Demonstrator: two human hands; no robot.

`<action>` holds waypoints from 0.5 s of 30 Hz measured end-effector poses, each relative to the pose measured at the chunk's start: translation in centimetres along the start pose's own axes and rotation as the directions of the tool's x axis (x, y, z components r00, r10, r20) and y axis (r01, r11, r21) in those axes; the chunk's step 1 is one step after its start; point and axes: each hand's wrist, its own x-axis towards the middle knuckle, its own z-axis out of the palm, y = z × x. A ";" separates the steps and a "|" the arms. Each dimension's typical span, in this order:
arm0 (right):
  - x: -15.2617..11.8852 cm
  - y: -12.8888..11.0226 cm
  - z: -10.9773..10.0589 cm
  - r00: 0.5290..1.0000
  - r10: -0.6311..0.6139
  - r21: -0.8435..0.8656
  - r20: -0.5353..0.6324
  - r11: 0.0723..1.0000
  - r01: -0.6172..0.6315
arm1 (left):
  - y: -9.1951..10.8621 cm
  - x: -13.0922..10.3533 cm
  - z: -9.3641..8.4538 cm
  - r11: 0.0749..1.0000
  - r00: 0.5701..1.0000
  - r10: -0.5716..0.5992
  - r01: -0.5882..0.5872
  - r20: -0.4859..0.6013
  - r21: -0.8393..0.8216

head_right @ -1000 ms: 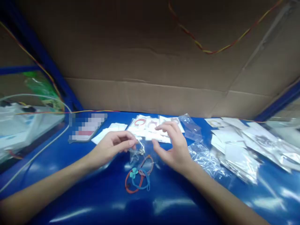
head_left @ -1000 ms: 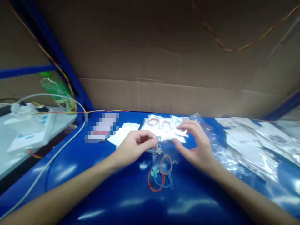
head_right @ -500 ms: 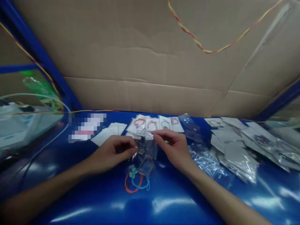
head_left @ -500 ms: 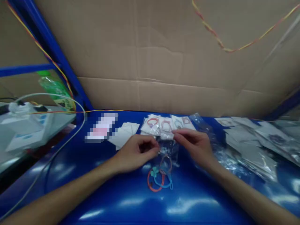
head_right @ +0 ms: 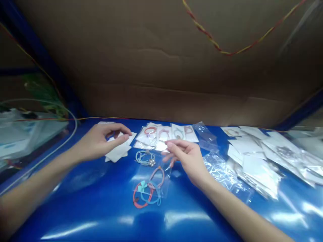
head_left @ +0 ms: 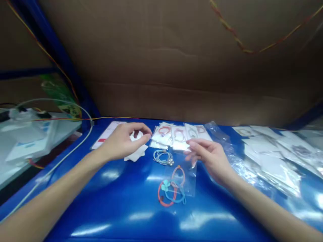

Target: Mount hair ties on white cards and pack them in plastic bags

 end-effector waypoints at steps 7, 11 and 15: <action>0.0 0.0 -0.1 1.000 0.014 0.008 0.017 1.000 -0.015 | -4.5 0.5 -2.7 0.964 0.917 0.007 -0.112 0.399 0.241; -0.1 0.0 -0.1 0.999 0.012 0.014 0.035 1.000 -0.013 | -4.8 0.2 -1.7 0.957 0.885 -0.009 -0.127 0.465 0.261; -0.1 -0.1 0.0 0.999 0.020 -0.008 0.047 1.000 -0.020 | -4.3 0.2 -1.3 0.943 0.874 -0.017 -0.147 0.485 0.298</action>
